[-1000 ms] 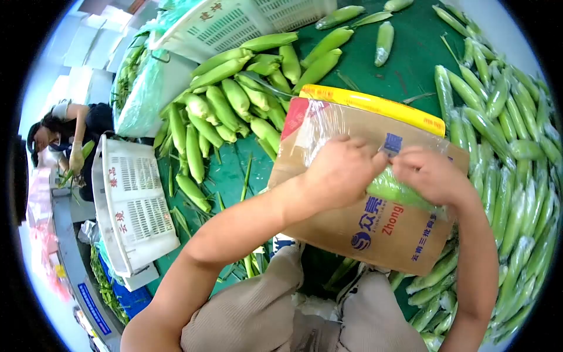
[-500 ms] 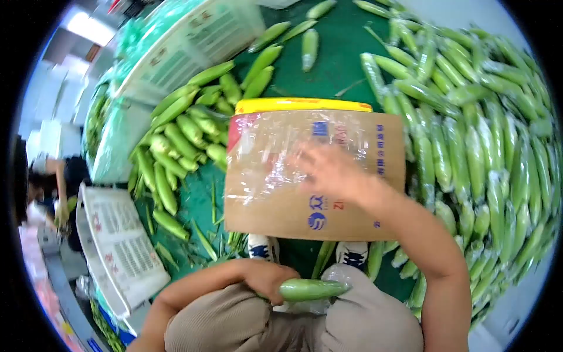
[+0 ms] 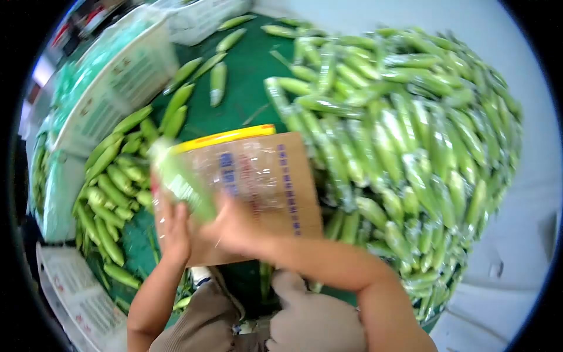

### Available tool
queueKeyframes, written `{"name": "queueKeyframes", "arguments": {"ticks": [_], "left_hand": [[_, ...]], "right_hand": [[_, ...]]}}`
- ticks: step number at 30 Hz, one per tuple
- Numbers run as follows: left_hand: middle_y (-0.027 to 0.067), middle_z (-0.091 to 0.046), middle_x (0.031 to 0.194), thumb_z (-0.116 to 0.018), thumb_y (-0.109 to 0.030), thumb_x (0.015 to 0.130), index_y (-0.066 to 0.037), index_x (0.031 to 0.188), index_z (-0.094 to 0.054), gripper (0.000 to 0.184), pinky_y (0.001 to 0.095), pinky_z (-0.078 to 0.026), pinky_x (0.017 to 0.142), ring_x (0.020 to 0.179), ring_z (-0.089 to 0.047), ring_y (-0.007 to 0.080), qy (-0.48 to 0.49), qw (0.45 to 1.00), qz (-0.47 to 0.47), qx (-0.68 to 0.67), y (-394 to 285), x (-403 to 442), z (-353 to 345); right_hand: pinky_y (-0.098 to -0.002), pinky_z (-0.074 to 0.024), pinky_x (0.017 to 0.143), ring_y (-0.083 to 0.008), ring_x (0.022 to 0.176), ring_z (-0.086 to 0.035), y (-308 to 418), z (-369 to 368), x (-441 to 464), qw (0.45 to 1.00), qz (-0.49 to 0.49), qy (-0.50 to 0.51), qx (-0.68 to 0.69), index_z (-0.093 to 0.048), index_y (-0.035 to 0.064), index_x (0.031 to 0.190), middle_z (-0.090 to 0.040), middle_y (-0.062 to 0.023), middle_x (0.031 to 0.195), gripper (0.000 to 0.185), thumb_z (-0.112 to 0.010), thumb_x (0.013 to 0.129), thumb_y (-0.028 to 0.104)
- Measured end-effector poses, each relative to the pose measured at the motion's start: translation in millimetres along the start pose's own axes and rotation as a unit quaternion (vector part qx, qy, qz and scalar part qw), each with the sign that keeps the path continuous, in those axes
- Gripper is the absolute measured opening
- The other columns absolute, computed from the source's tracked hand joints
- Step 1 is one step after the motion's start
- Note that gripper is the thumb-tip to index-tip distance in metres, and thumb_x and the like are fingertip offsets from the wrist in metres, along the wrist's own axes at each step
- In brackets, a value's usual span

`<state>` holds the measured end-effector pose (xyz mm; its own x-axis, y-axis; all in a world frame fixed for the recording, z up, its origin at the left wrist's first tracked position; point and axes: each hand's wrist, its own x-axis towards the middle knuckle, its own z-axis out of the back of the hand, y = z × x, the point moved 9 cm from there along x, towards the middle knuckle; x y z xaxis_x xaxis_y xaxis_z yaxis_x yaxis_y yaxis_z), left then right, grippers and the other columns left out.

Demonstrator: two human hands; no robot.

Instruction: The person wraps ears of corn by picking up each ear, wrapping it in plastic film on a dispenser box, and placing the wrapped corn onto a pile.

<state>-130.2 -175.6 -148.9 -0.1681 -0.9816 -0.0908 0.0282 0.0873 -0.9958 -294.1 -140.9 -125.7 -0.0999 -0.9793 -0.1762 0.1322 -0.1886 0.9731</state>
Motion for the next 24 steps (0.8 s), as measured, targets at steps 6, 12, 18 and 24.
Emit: {"name": "queueKeyframes", "arguments": {"ticks": [6,12,18,24], "left_hand": [[0.0102,-0.072,0.107,-0.064,-0.018,0.099,0.003,0.123,-0.065,0.032,0.0329,-0.052,0.091,0.102,-0.067,0.0198,-0.184,0.973,-0.005,0.139,57,73,183],[0.0285,-0.065,0.126,-0.079,-0.061,0.079,0.01,0.132,-0.054,0.092,0.047,-0.051,0.101,0.118,-0.064,0.0421,-0.163,0.837,0.252,0.459,224,94,262],[0.026,-0.056,0.136,-0.087,-0.065,0.066,0.004,0.137,-0.046,0.107,0.0513,-0.049,0.104,0.126,-0.058,0.0429,-0.277,0.774,0.248,0.512,178,86,226],[0.0159,-0.075,0.112,-0.086,-0.041,0.075,0.004,0.111,-0.074,0.059,0.0403,-0.056,0.085,0.099,-0.072,0.0267,-0.319,0.804,0.417,0.279,227,47,274]], "right_hand": [[-0.0374,-0.0503,0.08,-0.0216,0.091,-0.065,40,353,229,0.96,0.083,-0.253,-0.081,-0.066,-0.0049,0.119,-0.07,-0.0126,0.104,0.039,-0.073,0.087,0.017],[-0.0375,-0.0415,0.11,-0.025,0.13,-0.054,18,430,190,0.873,0.18,-0.443,-0.093,-0.046,0.0016,0.151,-0.056,-0.0139,0.143,0.062,-0.069,0.094,0.015],[-0.0309,-0.0466,0.101,-0.0176,0.113,-0.056,-80,187,58,0.951,0.125,-0.218,-0.178,-0.059,0.0044,0.127,-0.051,-0.0072,0.136,0.035,-0.066,0.093,0.0],[-0.0279,-0.0499,0.086,-0.0152,0.103,-0.058,-79,163,3,0.979,0.09,-0.118,-0.141,-0.062,0.0066,0.122,-0.053,-0.0065,0.13,0.038,-0.07,0.087,-0.002]]}}
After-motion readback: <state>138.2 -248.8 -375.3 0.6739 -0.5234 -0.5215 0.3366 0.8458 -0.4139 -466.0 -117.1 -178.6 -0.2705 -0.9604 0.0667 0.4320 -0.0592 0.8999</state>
